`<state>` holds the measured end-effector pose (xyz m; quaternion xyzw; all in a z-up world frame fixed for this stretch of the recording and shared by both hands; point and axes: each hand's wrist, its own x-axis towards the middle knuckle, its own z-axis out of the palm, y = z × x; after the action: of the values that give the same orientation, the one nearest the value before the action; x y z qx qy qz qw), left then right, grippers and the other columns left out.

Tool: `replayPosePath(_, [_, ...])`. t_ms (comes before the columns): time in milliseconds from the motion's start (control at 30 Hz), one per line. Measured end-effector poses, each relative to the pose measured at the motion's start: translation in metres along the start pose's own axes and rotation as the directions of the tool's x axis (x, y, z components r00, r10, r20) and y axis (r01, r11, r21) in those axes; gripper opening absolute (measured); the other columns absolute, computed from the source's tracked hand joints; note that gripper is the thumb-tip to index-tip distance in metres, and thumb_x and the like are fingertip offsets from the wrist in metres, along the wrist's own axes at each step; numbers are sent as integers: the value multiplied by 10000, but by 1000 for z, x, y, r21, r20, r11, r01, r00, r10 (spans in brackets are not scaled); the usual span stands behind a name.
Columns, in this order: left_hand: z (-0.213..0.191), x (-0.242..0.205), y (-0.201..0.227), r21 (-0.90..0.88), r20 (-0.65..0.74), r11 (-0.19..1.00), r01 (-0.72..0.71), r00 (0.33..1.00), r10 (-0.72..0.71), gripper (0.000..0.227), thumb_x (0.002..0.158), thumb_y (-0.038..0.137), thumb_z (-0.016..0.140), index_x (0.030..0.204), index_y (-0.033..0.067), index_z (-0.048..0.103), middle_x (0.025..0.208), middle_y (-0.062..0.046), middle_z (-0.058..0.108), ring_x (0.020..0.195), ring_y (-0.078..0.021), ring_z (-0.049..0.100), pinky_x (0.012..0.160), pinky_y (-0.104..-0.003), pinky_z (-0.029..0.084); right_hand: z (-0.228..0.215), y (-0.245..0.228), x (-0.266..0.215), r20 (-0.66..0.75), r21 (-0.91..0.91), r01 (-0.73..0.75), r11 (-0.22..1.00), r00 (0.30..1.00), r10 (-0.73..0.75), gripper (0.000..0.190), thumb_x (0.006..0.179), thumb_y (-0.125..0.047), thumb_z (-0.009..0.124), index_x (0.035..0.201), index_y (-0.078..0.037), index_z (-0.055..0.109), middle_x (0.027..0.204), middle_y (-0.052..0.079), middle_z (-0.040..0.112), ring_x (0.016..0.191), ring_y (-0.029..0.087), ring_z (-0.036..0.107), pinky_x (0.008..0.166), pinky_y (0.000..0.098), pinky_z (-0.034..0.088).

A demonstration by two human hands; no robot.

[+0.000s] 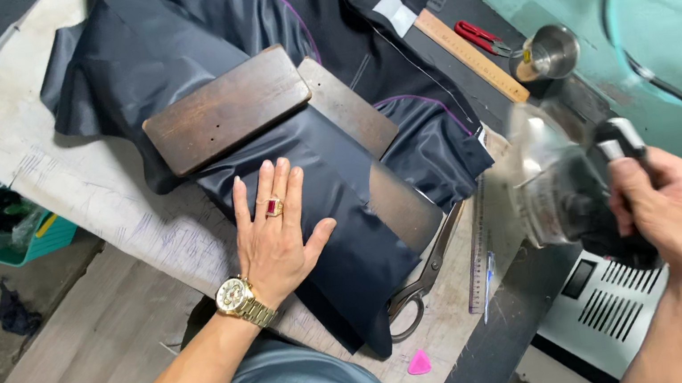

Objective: The person uses an iron and wooden blocks to press seams on a suit jacket, then trims the lining with large shears and continues pressing the fabric.

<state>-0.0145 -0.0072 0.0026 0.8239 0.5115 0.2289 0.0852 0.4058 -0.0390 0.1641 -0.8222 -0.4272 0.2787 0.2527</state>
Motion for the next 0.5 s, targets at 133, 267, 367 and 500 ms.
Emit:
replayPosePath(133, [1,1,1,25,-34,1000,-9,999,10,777,975,515,664,1509,-7,448,1574,-208,474,1490,-373,416,1216,-658,255,32,-59,1,205,-223,192,956,968,-146,195,1030,-248,663,1115,-81,719,761,17,599,622,122,484,580,285,412])
replayPosePath(267, [0,1,1,39,-38,999,-7,999,8,786,972,526,666,1498,-21,459,1572,-221,464,1484,-391,419,1211,-671,272,84,-117,17,546,-304,553,775,769,-334,426,924,-502,632,1188,-175,704,862,46,755,703,228,686,706,367,500])
replayPosePath(367, [8,3,-3,-34,-149,997,-72,987,66,806,986,505,610,1509,-78,419,1557,-292,453,1484,-423,380,1212,-659,156,112,-160,18,683,-222,651,726,635,-361,445,974,-469,609,1095,-42,637,871,289,723,853,531,693,757,629,542])
replayPosePath(500, [10,3,-2,-46,-138,997,-57,989,50,832,979,518,621,1511,-84,405,1549,-296,461,1479,-426,389,1213,-653,151,136,-172,25,748,-173,718,675,541,-384,438,984,-471,618,1070,-43,645,856,250,729,842,507,707,740,611,553])
